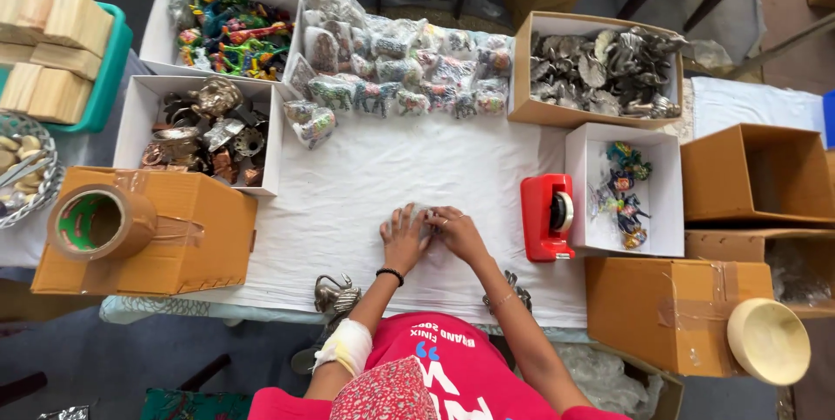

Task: The person wraps small decorative figurines in bubble wrap and seals them with clear tape. They pick up items from boxes, wrap them individually, and place the finished packages into a cardboard box.

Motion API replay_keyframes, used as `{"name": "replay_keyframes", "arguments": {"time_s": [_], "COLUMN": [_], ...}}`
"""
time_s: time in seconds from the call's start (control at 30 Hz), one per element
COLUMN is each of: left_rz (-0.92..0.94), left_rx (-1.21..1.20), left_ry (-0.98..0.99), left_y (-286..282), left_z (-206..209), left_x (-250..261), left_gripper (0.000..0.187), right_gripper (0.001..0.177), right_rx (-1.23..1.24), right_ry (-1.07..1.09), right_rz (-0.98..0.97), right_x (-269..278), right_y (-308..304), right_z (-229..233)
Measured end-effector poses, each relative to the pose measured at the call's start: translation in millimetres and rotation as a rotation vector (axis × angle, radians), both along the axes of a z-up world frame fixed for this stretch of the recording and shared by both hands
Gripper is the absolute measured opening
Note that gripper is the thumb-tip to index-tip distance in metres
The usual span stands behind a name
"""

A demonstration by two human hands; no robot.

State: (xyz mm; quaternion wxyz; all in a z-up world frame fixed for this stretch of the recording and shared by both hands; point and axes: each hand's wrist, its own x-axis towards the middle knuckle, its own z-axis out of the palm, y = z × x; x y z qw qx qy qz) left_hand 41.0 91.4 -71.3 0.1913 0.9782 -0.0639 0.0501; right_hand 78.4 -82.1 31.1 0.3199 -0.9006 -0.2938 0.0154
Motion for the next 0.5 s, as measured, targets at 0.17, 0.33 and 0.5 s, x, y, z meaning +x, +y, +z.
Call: {"name": "replay_keyframes", "arguments": {"time_s": [0.17, 0.33, 0.5], "left_rz": [0.094, 0.18, -0.054], "left_rx": [0.207, 0.291, 0.2], "left_ry": [0.093, 0.138, 0.153], "left_y": [7.5, 1.7, -14.7], "left_z": [19.7, 29.9, 11.2], "left_x": [-7.8, -3.0, 15.1], "left_gripper": [0.101, 0.111, 0.091], "right_gripper": [0.04, 0.041, 0.04], "right_rx": [0.382, 0.691, 1.256], "right_ry": [0.127, 0.23, 0.951], "right_rz": [-0.571, -1.246, -0.585], "right_x": [11.0, 7.4, -15.2], "right_y": [-37.7, -47.9, 7.1], "right_z": [-68.4, -29.2, 33.2]}}
